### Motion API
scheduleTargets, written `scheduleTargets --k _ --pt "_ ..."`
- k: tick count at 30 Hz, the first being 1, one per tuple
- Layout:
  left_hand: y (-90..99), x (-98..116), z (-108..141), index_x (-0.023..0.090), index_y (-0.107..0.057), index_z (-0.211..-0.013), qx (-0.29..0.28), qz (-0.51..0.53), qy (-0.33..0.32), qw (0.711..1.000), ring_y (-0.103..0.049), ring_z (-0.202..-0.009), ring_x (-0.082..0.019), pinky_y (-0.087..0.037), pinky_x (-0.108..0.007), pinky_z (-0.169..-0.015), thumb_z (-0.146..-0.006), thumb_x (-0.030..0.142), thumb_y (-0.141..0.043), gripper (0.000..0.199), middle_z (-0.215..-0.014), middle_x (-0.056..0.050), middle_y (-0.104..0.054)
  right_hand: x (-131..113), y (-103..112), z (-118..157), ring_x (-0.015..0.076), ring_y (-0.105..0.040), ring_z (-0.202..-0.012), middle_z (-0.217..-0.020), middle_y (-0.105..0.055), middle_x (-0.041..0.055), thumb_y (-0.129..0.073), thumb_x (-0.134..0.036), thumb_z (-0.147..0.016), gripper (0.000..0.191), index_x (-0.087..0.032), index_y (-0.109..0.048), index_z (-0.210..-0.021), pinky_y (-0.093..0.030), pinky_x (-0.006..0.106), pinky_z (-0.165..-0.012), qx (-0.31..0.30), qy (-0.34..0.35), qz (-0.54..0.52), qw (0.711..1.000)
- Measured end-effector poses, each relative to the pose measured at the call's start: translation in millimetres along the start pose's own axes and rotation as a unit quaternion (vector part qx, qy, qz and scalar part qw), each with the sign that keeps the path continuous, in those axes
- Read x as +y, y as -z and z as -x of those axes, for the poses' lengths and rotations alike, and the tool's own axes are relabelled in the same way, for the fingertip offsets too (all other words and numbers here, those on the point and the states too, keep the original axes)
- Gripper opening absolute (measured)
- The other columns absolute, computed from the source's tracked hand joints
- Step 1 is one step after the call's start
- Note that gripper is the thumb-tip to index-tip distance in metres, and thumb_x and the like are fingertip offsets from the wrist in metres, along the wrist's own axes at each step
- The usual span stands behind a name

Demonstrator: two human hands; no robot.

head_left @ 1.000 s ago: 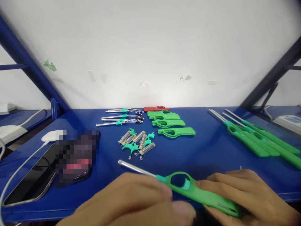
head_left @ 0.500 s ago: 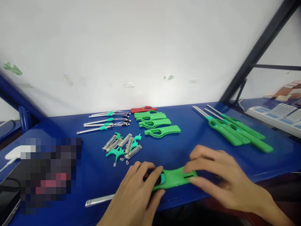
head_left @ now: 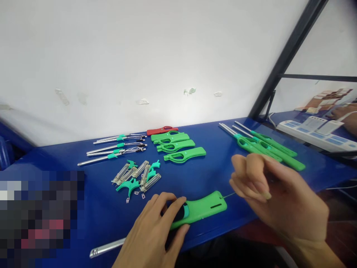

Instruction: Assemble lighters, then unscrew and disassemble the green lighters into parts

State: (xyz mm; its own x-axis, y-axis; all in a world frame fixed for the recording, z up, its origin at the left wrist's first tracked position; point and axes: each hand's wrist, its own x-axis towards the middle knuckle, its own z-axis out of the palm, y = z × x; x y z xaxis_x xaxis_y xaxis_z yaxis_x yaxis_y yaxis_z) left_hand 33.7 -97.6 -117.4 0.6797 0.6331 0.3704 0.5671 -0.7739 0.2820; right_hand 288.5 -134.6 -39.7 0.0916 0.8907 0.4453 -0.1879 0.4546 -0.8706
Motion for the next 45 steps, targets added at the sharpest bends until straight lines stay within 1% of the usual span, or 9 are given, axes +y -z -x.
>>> scheduleTargets --k 9,13,16,18,23,30,35,40,45 --pt "0.0 2 -2 0.029 -0.064 -0.143 0.012 -0.001 0.002 1.000 -0.079 -0.115 -0.029 -0.067 -0.054 -0.102 -0.104 0.025 -0.062 0.039 -0.132 -0.009 -0.073 16 4 -6 0.0116 -0.021 -0.045 -0.060 -0.032 -0.0042 -0.035 -0.040 -0.116 0.052 -0.024 -0.051 -0.069 -0.026 0.028 -0.042 -0.001 0.029 0.037 0.999" --pt "-0.1 0 -2 0.031 -0.062 -0.146 0.002 -0.002 0.012 1.000 -0.078 -0.119 -0.030 -0.068 -0.053 -0.102 -0.106 0.028 -0.060 0.040 -0.135 -0.008 -0.072 26 7 -1 0.0131 -0.034 -0.051 -0.070 -0.040 -0.0032 -0.026 -0.051 -0.119 0.053 -0.025 -0.052 -0.081 -0.032 0.028 -0.047 0.010 0.053 0.116 0.992" --pt "-1.2 -2 0 0.032 -0.059 -0.149 -0.012 0.007 0.021 1.000 -0.075 -0.123 -0.029 -0.067 -0.050 -0.103 -0.108 0.029 -0.060 0.041 -0.139 -0.008 -0.070 29 10 4 0.0168 -0.052 -0.075 -0.087 -0.051 0.0006 -0.040 -0.058 -0.115 0.043 -0.027 -0.060 -0.092 -0.044 0.030 -0.062 0.013 0.089 0.212 0.973" --pt "-2.0 -2 1 0.032 -0.059 -0.149 -0.014 0.012 0.020 1.000 -0.075 -0.123 -0.028 -0.066 -0.051 -0.106 -0.108 0.028 -0.059 0.042 -0.139 -0.008 -0.069 26 14 4 0.0190 -0.055 -0.090 -0.097 -0.055 0.0032 -0.049 -0.058 -0.113 0.038 -0.028 -0.069 -0.101 -0.047 0.031 -0.073 0.011 0.110 0.278 0.954" --pt "-2.2 -2 1 0.032 -0.059 -0.149 -0.014 0.014 0.018 1.000 -0.074 -0.124 -0.029 -0.063 -0.055 -0.110 -0.108 0.028 -0.058 0.041 -0.139 -0.009 -0.069 13 20 -1 0.0170 -0.058 -0.090 -0.098 -0.060 0.0017 -0.063 -0.043 -0.111 0.027 -0.036 -0.074 -0.134 -0.051 0.028 -0.082 -0.012 0.096 0.379 0.920" --pt "-0.9 -1 0 0.032 -0.057 -0.150 -0.019 0.014 0.018 1.000 -0.074 -0.125 -0.028 -0.063 -0.054 -0.110 -0.109 0.029 -0.056 0.041 -0.141 -0.008 -0.068 8 20 1 0.0138 -0.071 -0.079 -0.092 -0.076 -0.0032 -0.081 -0.037 -0.099 0.016 -0.036 -0.080 -0.115 -0.060 0.023 -0.075 0.058 0.077 0.358 0.929" --pt "-2.3 -1 0 0.031 -0.058 -0.149 -0.014 0.017 0.019 1.000 -0.075 -0.122 -0.030 -0.066 -0.057 -0.104 -0.109 0.029 -0.056 0.041 -0.139 -0.009 -0.068 7 20 4 0.0119 -0.072 -0.082 -0.099 -0.080 -0.0021 -0.063 -0.031 -0.111 0.016 -0.035 -0.079 -0.114 -0.061 0.021 -0.078 0.022 0.065 0.355 0.933" --pt "-2.0 -2 1 0.033 -0.058 -0.150 -0.015 0.027 0.024 0.999 -0.074 -0.123 -0.030 -0.067 -0.055 -0.103 -0.109 0.030 -0.057 0.041 -0.140 -0.009 -0.068 3 27 4 0.0186 -0.070 -0.095 -0.100 -0.075 0.0020 -0.075 -0.034 -0.103 0.008 -0.034 -0.082 -0.100 -0.061 0.026 -0.075 0.014 0.098 0.336 0.937" --pt "-1.7 -2 -1 0.033 -0.061 -0.149 -0.013 0.020 0.027 0.999 -0.074 -0.124 -0.030 -0.067 -0.052 -0.103 -0.108 0.030 -0.058 0.041 -0.140 -0.009 -0.068 4 33 9 0.0170 -0.072 -0.084 -0.099 -0.079 0.0009 -0.062 -0.028 -0.111 0.022 -0.037 -0.080 -0.120 -0.063 0.029 -0.075 0.002 0.077 0.322 0.944"
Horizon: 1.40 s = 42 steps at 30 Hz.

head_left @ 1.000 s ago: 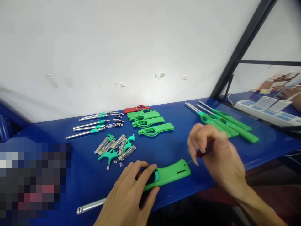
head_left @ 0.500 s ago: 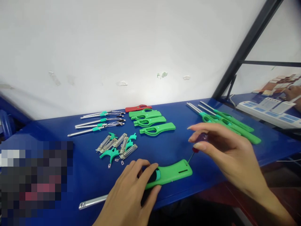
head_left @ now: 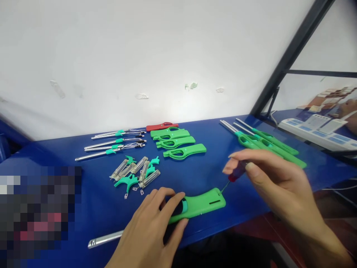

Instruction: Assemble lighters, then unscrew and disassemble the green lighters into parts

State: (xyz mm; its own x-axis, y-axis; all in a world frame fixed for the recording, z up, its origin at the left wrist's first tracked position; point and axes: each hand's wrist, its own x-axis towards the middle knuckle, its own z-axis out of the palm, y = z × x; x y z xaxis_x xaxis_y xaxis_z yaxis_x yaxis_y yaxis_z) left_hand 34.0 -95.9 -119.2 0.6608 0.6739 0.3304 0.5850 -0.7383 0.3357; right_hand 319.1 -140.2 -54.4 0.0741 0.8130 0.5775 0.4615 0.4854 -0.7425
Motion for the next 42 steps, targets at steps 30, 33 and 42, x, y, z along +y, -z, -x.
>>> scheduleTargets --k 30,33,42 --pt "1.2 -0.6 -0.1 0.035 -0.057 -0.151 0.009 -0.037 -0.002 0.999 -0.076 -0.120 -0.028 -0.070 -0.049 -0.098 -0.109 0.035 -0.057 0.042 -0.138 -0.007 -0.070 4.2 -8.1 3.1 0.0151 -0.072 -0.100 -0.114 -0.075 0.0026 -0.066 -0.013 -0.106 0.029 -0.031 -0.075 -0.127 -0.062 0.026 -0.083 0.032 0.038 -0.043 0.998" --pt "1.3 -0.8 -0.9 0.035 -0.057 -0.151 0.012 -0.037 -0.007 0.999 -0.076 -0.120 -0.028 -0.070 -0.048 -0.098 -0.109 0.036 -0.057 0.042 -0.138 -0.007 -0.070 4.9 -9.4 1.1 0.0175 -0.069 -0.109 -0.112 -0.071 0.0024 -0.080 -0.016 -0.098 0.021 -0.029 -0.075 -0.114 -0.061 0.027 -0.091 0.017 0.061 -0.044 0.997" --pt "-0.4 -2.9 -0.9 0.033 -0.057 -0.152 0.020 -0.040 -0.017 0.999 -0.076 -0.121 -0.028 -0.069 -0.046 -0.098 -0.109 0.035 -0.058 0.043 -0.138 -0.007 -0.070 3.4 -7.3 5.9 0.0140 -0.071 -0.112 -0.116 -0.074 0.0010 -0.062 -0.013 -0.109 0.027 -0.033 -0.068 -0.125 -0.060 0.025 -0.095 -0.058 0.042 -0.076 0.995"
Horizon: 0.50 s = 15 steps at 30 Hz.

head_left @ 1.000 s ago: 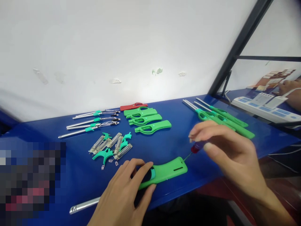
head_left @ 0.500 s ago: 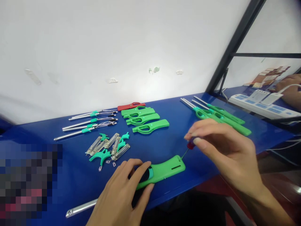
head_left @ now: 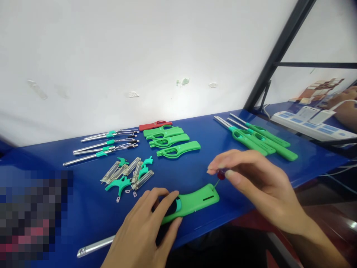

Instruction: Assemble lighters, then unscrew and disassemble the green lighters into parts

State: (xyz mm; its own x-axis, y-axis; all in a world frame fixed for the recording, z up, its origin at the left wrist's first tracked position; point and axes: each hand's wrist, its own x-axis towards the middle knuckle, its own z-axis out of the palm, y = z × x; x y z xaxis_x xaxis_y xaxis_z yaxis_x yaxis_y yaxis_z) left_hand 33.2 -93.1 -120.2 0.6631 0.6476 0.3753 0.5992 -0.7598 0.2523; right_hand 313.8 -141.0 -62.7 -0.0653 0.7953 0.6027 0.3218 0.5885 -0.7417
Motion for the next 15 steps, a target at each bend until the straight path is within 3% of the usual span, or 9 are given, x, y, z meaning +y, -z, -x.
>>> scheduleTargets --k 2,5,9,15 --pt "-0.1 -0.2 0.5 0.034 -0.057 -0.152 -0.003 0.002 -0.002 1.000 -0.076 -0.120 -0.028 -0.070 -0.045 -0.098 -0.109 0.035 -0.059 0.043 -0.137 -0.007 -0.071 -0.6 -0.3 -0.4 0.0159 -0.069 -0.114 -0.117 -0.070 0.0015 -0.073 -0.017 -0.103 0.018 -0.031 -0.069 -0.113 -0.060 0.026 -0.096 0.008 0.009 -0.001 1.000" --pt "0.0 0.0 0.7 0.034 -0.056 -0.152 -0.002 0.002 -0.002 1.000 -0.076 -0.119 -0.028 -0.070 -0.046 -0.097 -0.109 0.035 -0.058 0.044 -0.137 -0.007 -0.071 -0.6 -1.0 -3.4 0.0167 -0.067 -0.108 -0.107 -0.065 0.0013 -0.082 -0.015 -0.095 0.020 -0.028 -0.067 -0.095 -0.061 0.027 -0.092 0.046 0.030 0.012 0.998" --pt "0.0 0.3 -0.4 0.034 -0.056 -0.152 0.001 -0.002 0.000 1.000 -0.076 -0.119 -0.028 -0.070 -0.046 -0.097 -0.109 0.035 -0.058 0.043 -0.136 -0.007 -0.071 1.9 -1.3 -5.7 0.0150 -0.069 -0.097 -0.104 -0.068 0.0025 -0.066 -0.006 -0.103 0.021 -0.026 -0.072 -0.108 -0.061 0.027 -0.079 0.077 0.045 0.023 0.996" --pt "1.8 0.3 -0.5 0.035 -0.058 -0.152 0.006 -0.006 -0.002 1.000 -0.077 -0.119 -0.028 -0.070 -0.045 -0.097 -0.109 0.037 -0.057 0.042 -0.137 -0.006 -0.071 2.9 -0.2 -2.7 0.0175 -0.069 -0.101 -0.107 -0.071 0.0037 -0.060 -0.002 -0.105 0.032 -0.027 -0.076 -0.117 -0.060 0.031 -0.073 0.112 0.061 0.019 0.992"
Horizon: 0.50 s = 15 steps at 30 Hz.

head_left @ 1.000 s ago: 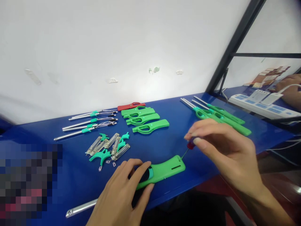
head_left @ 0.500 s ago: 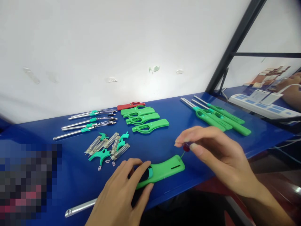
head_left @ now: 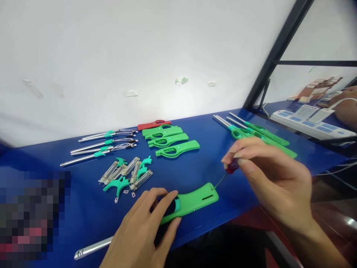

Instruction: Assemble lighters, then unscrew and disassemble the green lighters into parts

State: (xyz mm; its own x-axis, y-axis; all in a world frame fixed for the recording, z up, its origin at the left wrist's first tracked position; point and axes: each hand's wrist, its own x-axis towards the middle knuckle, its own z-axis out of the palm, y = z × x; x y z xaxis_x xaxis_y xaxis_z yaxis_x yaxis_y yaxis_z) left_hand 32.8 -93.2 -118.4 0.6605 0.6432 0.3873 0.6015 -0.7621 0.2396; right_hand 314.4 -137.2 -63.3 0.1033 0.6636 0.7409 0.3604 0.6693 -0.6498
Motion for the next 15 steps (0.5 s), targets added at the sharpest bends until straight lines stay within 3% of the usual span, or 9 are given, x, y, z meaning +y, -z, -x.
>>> scheduleTargets --k 15 --pt "0.3 0.7 0.4 0.034 -0.056 -0.152 -0.002 0.002 -0.002 1.000 -0.077 -0.119 -0.027 -0.070 -0.045 -0.097 -0.110 0.037 -0.056 0.042 -0.137 -0.007 -0.071 4.5 1.8 0.8 0.0191 -0.069 -0.096 -0.107 -0.071 0.0048 -0.062 -0.005 -0.104 0.031 -0.028 -0.078 -0.117 -0.061 0.033 -0.072 -0.012 0.001 0.013 1.000"
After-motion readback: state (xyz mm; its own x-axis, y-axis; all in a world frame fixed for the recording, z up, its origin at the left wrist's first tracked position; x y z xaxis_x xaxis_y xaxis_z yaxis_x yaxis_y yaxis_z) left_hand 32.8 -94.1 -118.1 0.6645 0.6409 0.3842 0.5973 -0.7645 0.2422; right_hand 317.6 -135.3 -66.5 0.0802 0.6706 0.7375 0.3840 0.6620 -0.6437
